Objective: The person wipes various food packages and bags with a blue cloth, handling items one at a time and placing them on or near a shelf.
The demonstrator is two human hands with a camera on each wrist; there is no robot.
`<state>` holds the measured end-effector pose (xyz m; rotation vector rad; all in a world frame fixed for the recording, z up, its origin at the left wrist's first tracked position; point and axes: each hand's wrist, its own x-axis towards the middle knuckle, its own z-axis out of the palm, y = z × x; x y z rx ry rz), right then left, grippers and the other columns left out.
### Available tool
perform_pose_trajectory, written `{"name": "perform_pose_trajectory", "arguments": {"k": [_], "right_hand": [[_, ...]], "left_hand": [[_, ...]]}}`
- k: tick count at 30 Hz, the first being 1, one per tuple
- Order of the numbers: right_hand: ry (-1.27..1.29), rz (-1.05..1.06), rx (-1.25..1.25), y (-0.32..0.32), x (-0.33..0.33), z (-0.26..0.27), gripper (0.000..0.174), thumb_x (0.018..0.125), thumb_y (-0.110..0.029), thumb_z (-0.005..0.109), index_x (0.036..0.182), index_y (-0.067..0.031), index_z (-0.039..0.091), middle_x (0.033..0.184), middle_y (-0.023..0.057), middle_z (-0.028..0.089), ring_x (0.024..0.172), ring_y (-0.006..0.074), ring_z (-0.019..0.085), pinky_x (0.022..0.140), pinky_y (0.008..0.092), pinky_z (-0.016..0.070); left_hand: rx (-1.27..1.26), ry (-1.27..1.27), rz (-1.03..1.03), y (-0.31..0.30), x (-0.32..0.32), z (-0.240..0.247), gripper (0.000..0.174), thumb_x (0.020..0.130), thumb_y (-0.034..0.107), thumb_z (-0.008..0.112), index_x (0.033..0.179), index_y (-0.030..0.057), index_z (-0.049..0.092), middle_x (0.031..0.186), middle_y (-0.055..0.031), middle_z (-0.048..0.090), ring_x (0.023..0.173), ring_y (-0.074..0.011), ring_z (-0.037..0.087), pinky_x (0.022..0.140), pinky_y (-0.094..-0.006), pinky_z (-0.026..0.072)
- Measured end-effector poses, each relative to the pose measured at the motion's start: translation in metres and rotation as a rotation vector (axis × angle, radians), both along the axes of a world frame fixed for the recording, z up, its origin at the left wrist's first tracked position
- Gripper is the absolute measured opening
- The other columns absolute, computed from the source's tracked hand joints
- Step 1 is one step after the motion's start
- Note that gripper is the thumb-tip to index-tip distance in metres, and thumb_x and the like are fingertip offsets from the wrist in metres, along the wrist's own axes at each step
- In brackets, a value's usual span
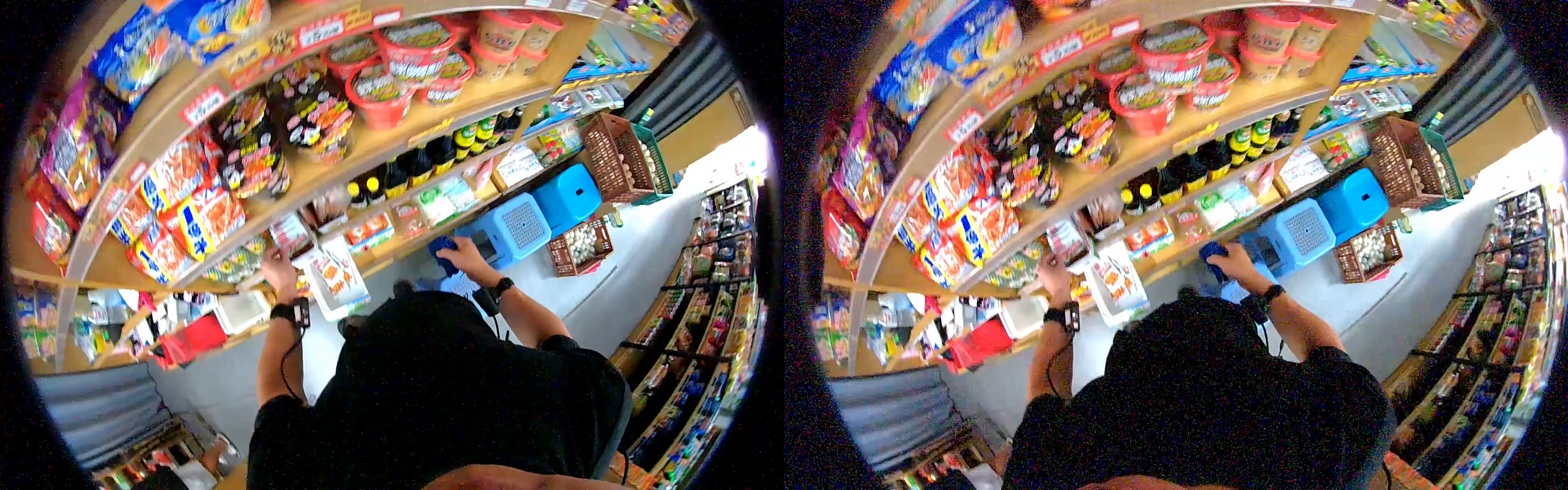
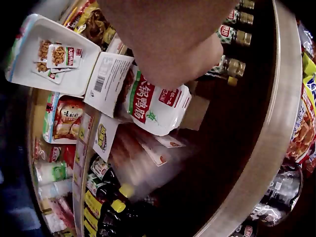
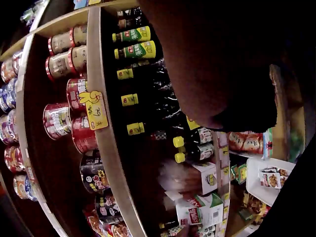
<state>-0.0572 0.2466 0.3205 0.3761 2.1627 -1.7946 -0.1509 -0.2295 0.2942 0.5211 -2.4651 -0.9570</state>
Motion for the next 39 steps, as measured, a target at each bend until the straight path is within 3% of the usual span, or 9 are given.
{"name": "perform_pose_trajectory", "arguments": {"k": [5,10,19,25,29,30,33,36,39], "right_hand": [[0.021,0.002,-0.074,-0.005,-0.006,-0.01,0.028,0.085,-0.021,0.074,0.103,-0.0002,0.073,0.078,0.0021,0.069,0.064,0.0103,0.062,0.057,0.0281,0.0493],[-0.042,0.028,0.009,-0.008,-0.008,0.015,0.027,0.083,-0.024,0.074,0.104,-0.0064,0.075,0.073,-0.0002,0.067,0.058,0.0097,0.061,0.052,0.0282,0.0487],[0.019,-0.006,-0.144,-0.011,-0.002,0.033,0.029,0.084,-0.021,0.073,0.105,-0.0019,0.072,0.078,0.0004,0.067,0.064,0.0089,0.061,0.057,0.027,0.0495],[0.033,0.05,-0.06,-0.004,-0.007,0.006,0.03,0.085,-0.023,0.07,0.111,-0.0068,0.072,0.08,0.001,0.068,0.068,0.0089,0.062,0.058,0.027,0.0506],[0.118,0.035,-0.044,-0.005,-0.006,0.005,0.033,0.085,-0.027,0.07,0.11,-0.0058,0.073,0.076,0.003,0.069,0.065,0.011,0.065,0.059,0.0285,0.0531],[0.115,0.027,-0.042,-0.005,-0.007,-0.002,0.033,0.085,-0.027,0.07,0.11,-0.0058,0.073,0.076,0.003,0.069,0.065,0.011,0.065,0.059,0.0285,0.0531],[0.063,0.008,-0.071,-0.008,-0.012,-0.014,0.033,0.085,-0.028,0.071,0.109,-0.0044,0.073,0.078,0.0041,0.07,0.068,0.0125,0.066,0.064,0.0299,0.055],[0.094,0.004,-0.112,-0.016,-0.018,-0.012,0.035,0.086,-0.029,0.071,0.109,-0.0021,0.072,0.081,0.0052,0.071,0.071,0.0126,0.066,0.066,0.0307,0.0555],[0.078,0.007,-0.097,-0.02,-0.028,-0.022,0.037,0.088,-0.029,0.07,0.111,-0.0006,0.07,0.086,0.0055,0.071,0.072,0.0127,0.066,0.065,0.0308,0.0554]], "left_hand": [[-0.15,0.026,-0.04,0.001,0.0,0.011,0.02,0.084,0.017,0.077,0.085,-0.0016,0.07,0.087,-0.0185,0.071,0.082,-0.0365,0.066,0.077,-0.0456,0.0521],[-0.286,-0.058,-0.028,0.004,-0.001,0.022,0.02,0.083,0.02,0.077,0.084,0.0019,0.069,0.09,-0.0175,0.069,0.087,-0.0378,0.065,0.079,-0.0471,0.052],[-0.44,-0.04,-0.219,-0.002,-0.002,0.035,0.016,0.088,0.016,0.071,0.09,0.0046,0.061,0.089,-0.017,0.064,0.089,-0.0395,0.06,0.077,-0.0512,0.0489],[0.008,0.133,-0.307,-0.003,0.007,0.059,0.009,0.097,0.008,0.06,0.096,0.0018,0.053,0.081,-0.0166,0.052,0.074,-0.033,0.051,0.07,-0.0433,0.0443],[-0.103,0.373,-0.289,-0.006,0.018,0.083,0.011,0.105,0.011,0.051,0.1,0.0023,0.047,0.091,-0.0092,0.048,0.082,-0.0203,0.047,0.076,-0.0358,0.0427],[0.255,0.287,-0.299,-0.006,0.026,0.092,0.011,0.107,0.012,0.049,0.102,0.0028,0.046,0.096,-0.0063,0.047,0.088,-0.0169,0.044,0.082,-0.0341,0.0422],[0.258,0.351,-0.122,0.012,0.035,0.118,0.009,0.106,0.01,0.047,0.103,0.0019,0.047,0.097,-0.0066,0.047,0.088,-0.0173,0.044,0.083,-0.0334,0.0423],[0.262,0.33,-0.193,0.017,0.04,0.112,0.01,0.105,0.014,0.051,0.102,0.0052,0.049,0.095,-0.0033,0.048,0.09,-0.0164,0.047,0.087,-0.034,0.0418],[1.029,0.153,-0.198,0.054,0.043,0.116,0.006,0.099,0.014,0.06,0.102,0.0095,0.057,0.1,-0.0005,0.057,0.093,-0.0141,0.052,0.089,-0.0324,0.0438]]}}
